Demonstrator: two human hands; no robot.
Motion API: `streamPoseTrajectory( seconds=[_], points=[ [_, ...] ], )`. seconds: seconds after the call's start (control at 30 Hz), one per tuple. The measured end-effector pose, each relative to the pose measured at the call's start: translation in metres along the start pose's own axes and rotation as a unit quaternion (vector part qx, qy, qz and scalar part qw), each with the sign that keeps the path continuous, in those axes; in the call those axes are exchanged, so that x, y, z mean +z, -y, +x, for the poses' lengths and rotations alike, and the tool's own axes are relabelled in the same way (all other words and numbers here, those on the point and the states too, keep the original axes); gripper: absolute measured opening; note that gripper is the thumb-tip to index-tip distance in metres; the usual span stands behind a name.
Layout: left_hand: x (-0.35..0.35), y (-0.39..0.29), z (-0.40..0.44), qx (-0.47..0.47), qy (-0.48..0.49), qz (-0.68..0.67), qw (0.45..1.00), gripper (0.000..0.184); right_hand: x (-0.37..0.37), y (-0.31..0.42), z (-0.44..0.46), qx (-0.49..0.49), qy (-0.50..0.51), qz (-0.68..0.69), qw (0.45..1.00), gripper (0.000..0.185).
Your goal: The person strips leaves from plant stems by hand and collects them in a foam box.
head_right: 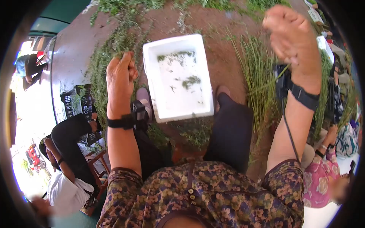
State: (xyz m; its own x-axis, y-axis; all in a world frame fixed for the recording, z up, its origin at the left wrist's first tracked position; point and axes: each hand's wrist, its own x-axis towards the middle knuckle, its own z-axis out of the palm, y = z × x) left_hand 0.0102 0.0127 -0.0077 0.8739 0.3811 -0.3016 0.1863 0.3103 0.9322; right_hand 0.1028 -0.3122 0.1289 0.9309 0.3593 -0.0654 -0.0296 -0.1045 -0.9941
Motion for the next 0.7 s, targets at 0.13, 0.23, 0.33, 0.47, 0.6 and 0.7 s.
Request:
streamPoseTrajectory(
  seconds=[0.13, 0.23, 0.33, 0.47, 0.6, 0.7],
  points=[
    [0.018, 0.024, 0.009, -0.015, 0.066, 0.171, 0.983, 0.019, -0.044, -0.002, -0.018, -0.066, 0.02, 0.08, 0.994, 0.014],
    [0.022, 0.05, 0.015, -0.069, 0.132, 0.228, 0.962, 0.025, -0.061, -0.008, -0.04, -0.121, 0.009, 0.148, 0.981, 0.019],
    [0.022, 0.086, 0.016, -0.005, 0.202, 0.331, 0.922, 0.042, -0.078, -0.014, -0.071, -0.089, -0.084, 0.125, 0.985, 0.02],
    [0.012, 0.135, 0.009, 0.064, 0.293, 0.548, 0.781, 0.072, -0.094, -0.021, -0.108, -0.059, -0.142, 0.098, 0.983, 0.018],
    [0.023, 0.191, -0.022, 0.035, 0.448, 0.564, 0.692, 0.068, -0.106, -0.025, -0.139, -0.079, -0.212, 0.096, 0.969, 0.018],
    [0.037, 0.233, -0.055, 0.097, 0.445, 0.605, 0.653, 0.054, -0.106, -0.026, -0.159, -0.09, -0.323, 0.075, 0.939, 0.017]
  ],
)
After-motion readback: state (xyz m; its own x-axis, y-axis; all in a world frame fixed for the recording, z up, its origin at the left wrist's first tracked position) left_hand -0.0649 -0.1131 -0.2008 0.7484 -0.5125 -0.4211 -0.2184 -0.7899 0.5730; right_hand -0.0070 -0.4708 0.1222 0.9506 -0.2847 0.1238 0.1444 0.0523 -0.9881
